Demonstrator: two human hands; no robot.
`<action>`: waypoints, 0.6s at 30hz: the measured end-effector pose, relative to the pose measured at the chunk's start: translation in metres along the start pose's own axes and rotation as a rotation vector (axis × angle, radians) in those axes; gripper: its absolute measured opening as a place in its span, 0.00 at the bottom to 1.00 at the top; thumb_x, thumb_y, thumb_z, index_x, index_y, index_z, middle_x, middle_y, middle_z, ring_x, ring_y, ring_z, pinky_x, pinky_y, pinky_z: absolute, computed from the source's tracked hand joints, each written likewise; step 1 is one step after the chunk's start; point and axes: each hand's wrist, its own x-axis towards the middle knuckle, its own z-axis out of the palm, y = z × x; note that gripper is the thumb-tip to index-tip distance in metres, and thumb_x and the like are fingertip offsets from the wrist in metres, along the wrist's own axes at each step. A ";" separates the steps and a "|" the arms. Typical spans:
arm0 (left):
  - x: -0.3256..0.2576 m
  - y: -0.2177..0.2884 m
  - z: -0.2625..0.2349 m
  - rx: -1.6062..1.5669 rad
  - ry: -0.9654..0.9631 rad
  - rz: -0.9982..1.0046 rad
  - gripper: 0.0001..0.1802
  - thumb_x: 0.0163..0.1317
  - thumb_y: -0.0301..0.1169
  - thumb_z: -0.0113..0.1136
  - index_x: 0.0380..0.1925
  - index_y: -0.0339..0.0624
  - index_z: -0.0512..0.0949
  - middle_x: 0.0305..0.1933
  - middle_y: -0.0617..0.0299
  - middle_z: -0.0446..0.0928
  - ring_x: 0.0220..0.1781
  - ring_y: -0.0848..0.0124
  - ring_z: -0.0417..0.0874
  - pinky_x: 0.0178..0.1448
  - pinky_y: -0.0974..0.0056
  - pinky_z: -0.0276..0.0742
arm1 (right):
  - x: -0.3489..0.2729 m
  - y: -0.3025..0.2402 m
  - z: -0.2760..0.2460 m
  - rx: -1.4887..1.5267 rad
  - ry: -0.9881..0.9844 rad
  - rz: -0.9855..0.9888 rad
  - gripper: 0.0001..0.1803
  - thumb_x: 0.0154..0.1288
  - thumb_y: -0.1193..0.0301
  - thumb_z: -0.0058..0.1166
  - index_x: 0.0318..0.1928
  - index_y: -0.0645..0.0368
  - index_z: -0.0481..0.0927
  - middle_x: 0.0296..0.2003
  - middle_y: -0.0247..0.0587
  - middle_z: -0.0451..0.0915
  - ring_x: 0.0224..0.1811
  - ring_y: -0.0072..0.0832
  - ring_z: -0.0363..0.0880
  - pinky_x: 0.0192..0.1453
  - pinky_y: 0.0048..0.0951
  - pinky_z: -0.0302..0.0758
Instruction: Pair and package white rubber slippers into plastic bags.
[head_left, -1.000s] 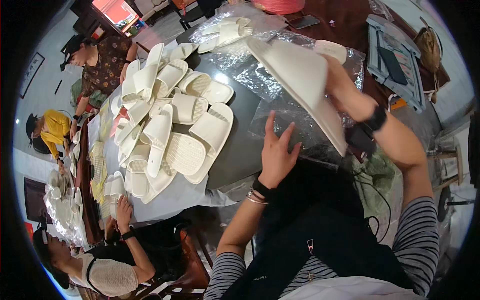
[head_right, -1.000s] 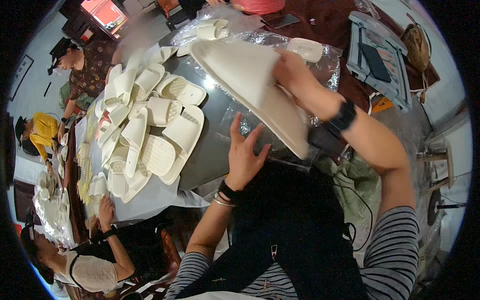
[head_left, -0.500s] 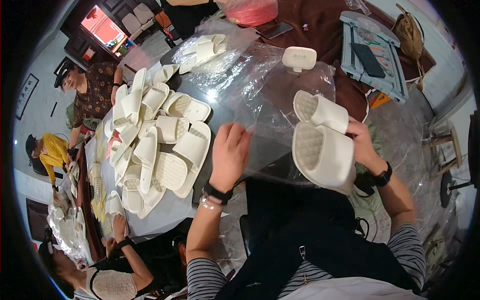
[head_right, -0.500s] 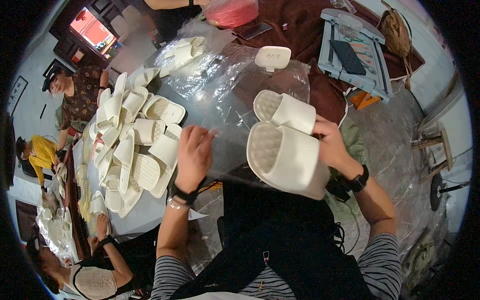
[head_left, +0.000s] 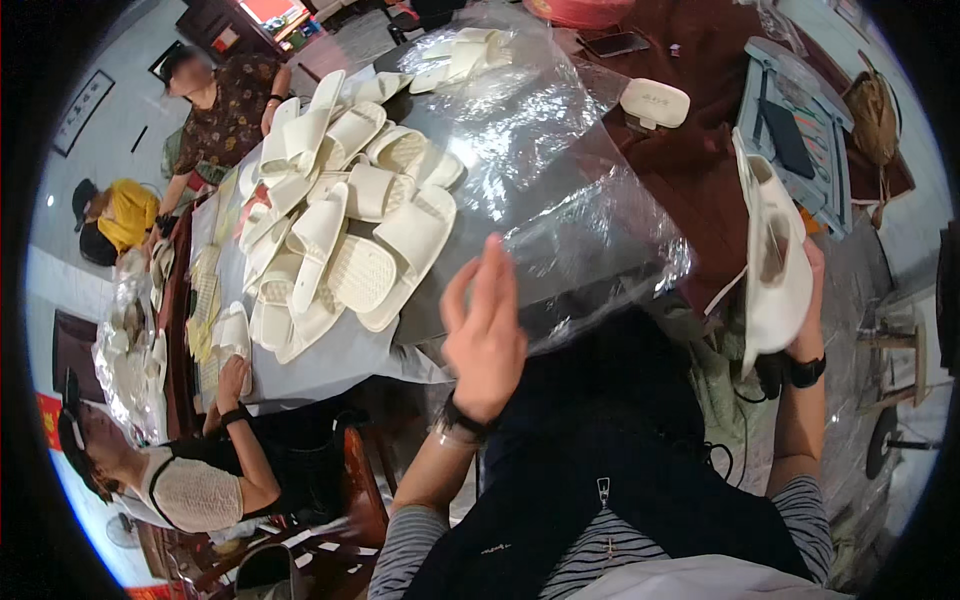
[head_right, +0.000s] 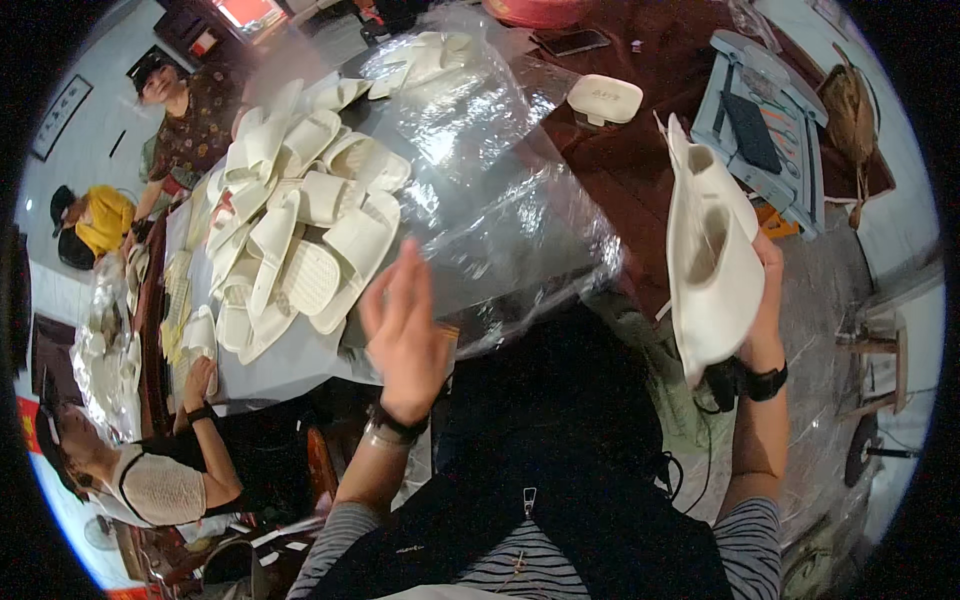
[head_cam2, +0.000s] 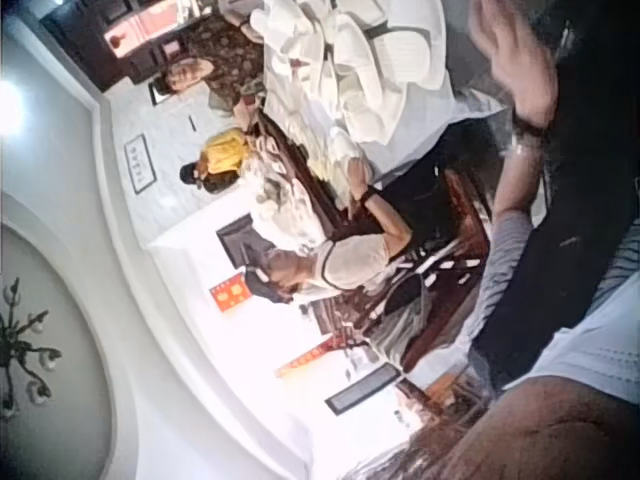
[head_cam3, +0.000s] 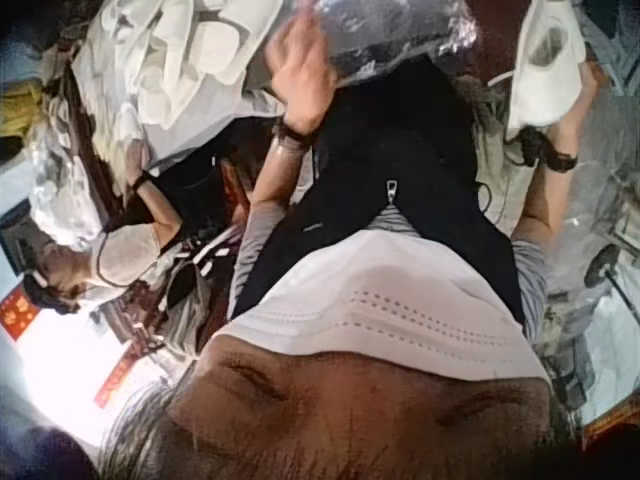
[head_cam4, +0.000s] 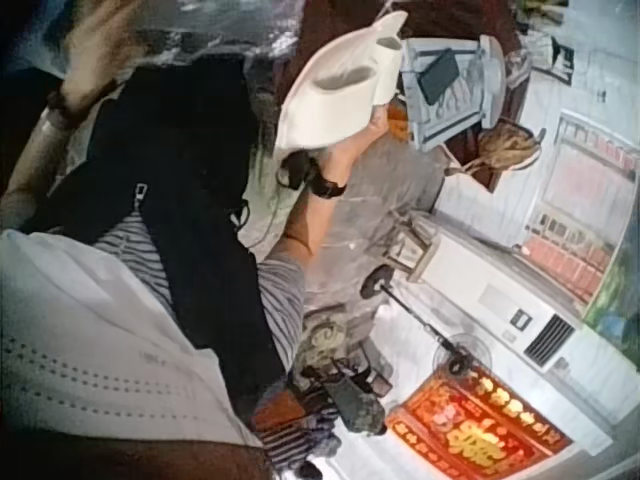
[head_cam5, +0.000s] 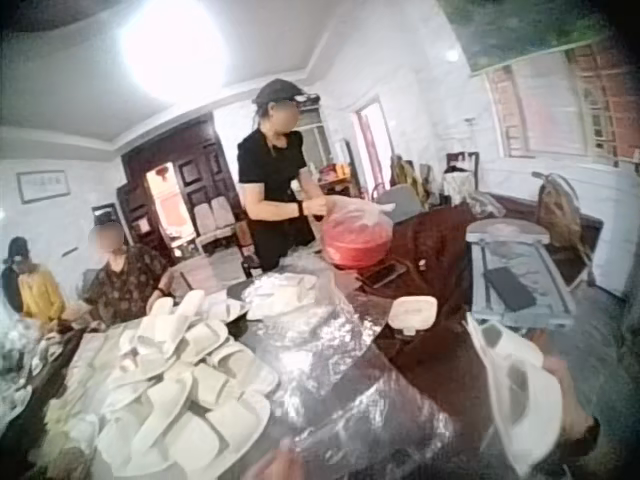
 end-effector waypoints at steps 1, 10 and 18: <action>0.003 -0.003 0.022 -0.005 -0.010 0.002 0.41 0.38 0.13 0.52 0.61 0.38 0.74 0.75 0.63 0.62 0.63 0.55 0.72 0.59 0.60 0.77 | -0.001 0.004 -0.009 -0.040 -0.137 -0.035 0.11 0.68 0.75 0.54 0.47 0.64 0.84 0.41 0.29 0.84 0.36 0.14 0.80 0.40 0.19 0.78; 0.013 0.028 0.064 -0.344 -0.128 0.106 0.43 0.41 0.11 0.56 0.66 0.38 0.67 0.76 0.62 0.60 0.63 0.53 0.70 0.51 0.60 0.82 | -0.025 0.023 0.043 -0.323 -0.712 -0.192 0.16 0.52 0.78 0.66 0.45 0.61 0.87 0.50 0.44 0.83 0.51 0.33 0.82 0.55 0.34 0.75; 0.005 0.063 0.066 -0.516 -0.264 0.237 0.48 0.39 0.12 0.53 0.69 0.38 0.62 0.78 0.56 0.55 0.76 0.48 0.58 0.55 0.61 0.84 | -0.002 0.055 0.072 -0.511 -0.315 -0.323 0.12 0.46 0.83 0.61 0.36 0.65 0.85 0.41 0.46 0.83 0.43 0.38 0.83 0.42 0.29 0.76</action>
